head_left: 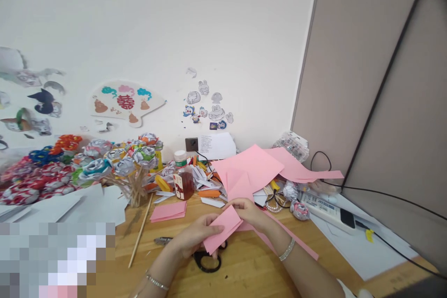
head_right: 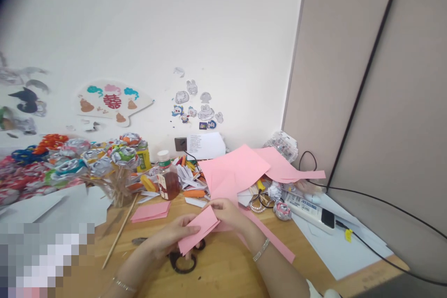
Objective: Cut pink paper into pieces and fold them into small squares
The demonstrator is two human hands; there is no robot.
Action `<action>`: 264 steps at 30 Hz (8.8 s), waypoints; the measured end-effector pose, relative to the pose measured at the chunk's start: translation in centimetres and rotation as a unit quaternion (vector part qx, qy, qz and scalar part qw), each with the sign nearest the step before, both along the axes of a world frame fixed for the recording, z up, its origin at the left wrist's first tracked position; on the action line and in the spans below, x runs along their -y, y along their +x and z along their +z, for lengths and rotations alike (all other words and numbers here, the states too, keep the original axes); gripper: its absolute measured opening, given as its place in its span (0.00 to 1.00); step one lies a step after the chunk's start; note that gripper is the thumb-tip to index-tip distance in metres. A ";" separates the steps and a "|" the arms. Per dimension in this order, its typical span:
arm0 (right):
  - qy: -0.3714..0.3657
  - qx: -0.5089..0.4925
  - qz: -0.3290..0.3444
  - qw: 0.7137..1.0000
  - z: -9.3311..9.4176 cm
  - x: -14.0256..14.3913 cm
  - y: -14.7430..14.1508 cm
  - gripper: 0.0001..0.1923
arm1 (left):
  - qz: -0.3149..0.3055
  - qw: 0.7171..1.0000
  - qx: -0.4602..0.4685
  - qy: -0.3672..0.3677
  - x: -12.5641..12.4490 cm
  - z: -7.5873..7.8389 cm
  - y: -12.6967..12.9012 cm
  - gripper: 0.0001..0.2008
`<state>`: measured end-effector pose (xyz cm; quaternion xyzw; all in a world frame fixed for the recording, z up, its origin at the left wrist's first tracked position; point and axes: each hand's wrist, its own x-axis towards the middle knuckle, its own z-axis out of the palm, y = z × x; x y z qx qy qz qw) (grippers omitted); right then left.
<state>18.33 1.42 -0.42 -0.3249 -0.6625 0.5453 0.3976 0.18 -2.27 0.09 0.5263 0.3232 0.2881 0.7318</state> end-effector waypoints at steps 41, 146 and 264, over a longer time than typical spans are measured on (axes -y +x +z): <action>-0.052 -0.068 -0.014 0.996 0.1 0.7 -0.3 0.17 | -0.012 0.999 -0.035 -0.012 0.2 0.0 0.2 0.18; 0.076 0.017 0.047 0.996 0.6 1.4 -0.4 0.18 | 0.157 0.979 -0.071 0.109 -1.0 -0.4 0.7 0.20; 0.003 -0.089 -0.078 0.993 -1.2 -0.7 -0.9 0.18 | 0.213 0.944 -0.160 0.194 -2.2 -2.0 0.4 0.22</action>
